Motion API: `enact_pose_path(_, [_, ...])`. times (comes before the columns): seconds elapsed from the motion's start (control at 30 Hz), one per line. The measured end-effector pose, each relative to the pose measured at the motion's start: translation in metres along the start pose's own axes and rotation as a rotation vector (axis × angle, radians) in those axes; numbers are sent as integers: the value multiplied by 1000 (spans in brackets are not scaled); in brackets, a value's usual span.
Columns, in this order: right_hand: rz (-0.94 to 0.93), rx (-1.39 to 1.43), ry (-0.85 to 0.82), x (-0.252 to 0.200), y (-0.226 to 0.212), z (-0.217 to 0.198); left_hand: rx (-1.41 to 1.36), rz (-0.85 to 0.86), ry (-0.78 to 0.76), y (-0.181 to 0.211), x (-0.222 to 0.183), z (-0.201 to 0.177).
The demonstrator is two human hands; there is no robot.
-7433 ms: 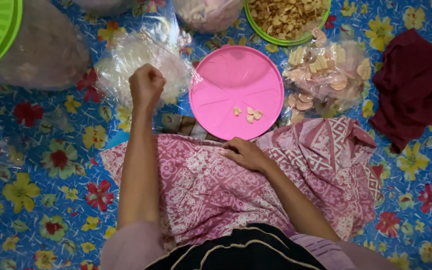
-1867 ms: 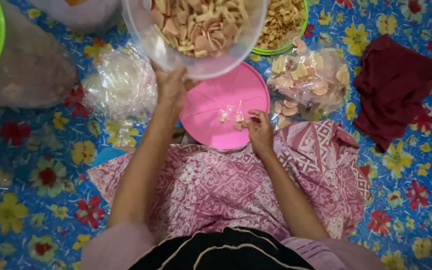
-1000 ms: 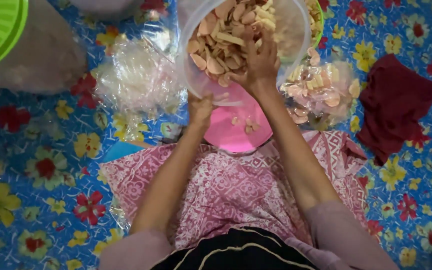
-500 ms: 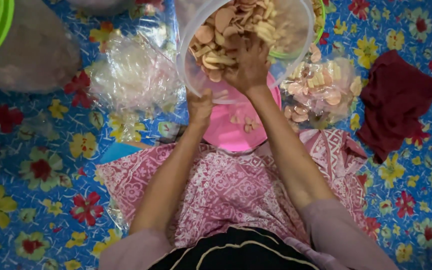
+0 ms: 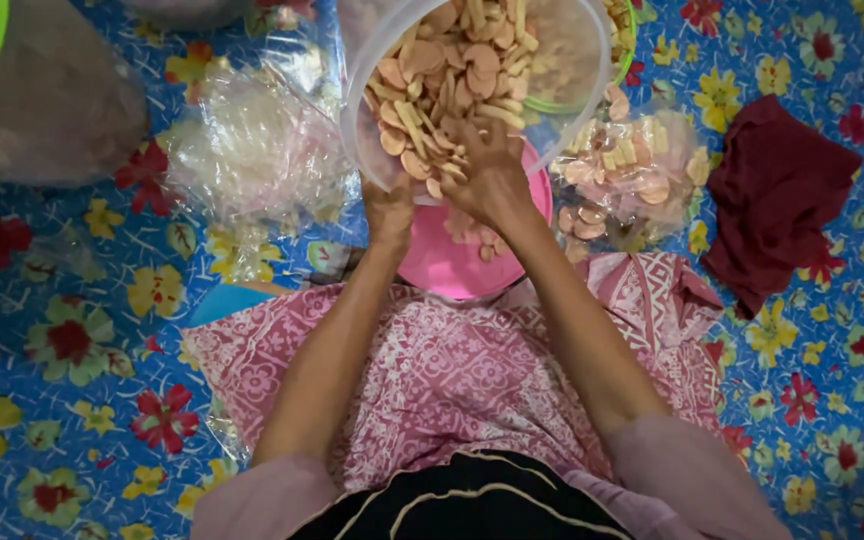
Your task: Arranging and pouring small food pieces onto a pink plate while sitting on the floor
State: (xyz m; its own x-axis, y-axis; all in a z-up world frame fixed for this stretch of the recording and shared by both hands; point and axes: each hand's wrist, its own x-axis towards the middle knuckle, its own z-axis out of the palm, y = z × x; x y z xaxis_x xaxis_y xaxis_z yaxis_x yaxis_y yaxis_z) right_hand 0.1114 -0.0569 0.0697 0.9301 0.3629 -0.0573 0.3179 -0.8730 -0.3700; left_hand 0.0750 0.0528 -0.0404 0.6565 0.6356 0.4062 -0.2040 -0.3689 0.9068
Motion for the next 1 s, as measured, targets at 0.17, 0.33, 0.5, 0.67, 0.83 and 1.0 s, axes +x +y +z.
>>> enact_pose_path(0.17, [-15,23,-6,-11,18,4,-270,-438,-51,32,12,-8])
enact_pose_path(0.33, [-33,-27,-36,-20,8,-22,-152,-504,-132,43,19,-15])
enact_pose_path(0.5, [19,-74,7,15,3,-34,-367,-632,-91,22,10,-12])
enact_pose_path(0.67, [-174,-122,142,50,20,3,-227,-480,-76,-35,-7,1])
enact_pose_path(0.83, [-120,-21,100,52,17,17,107,-646,-141,-21,-2,-3])
enact_pose_path(1.0, [-113,-37,12,45,25,31,-232,-570,-57,4,7,-5])
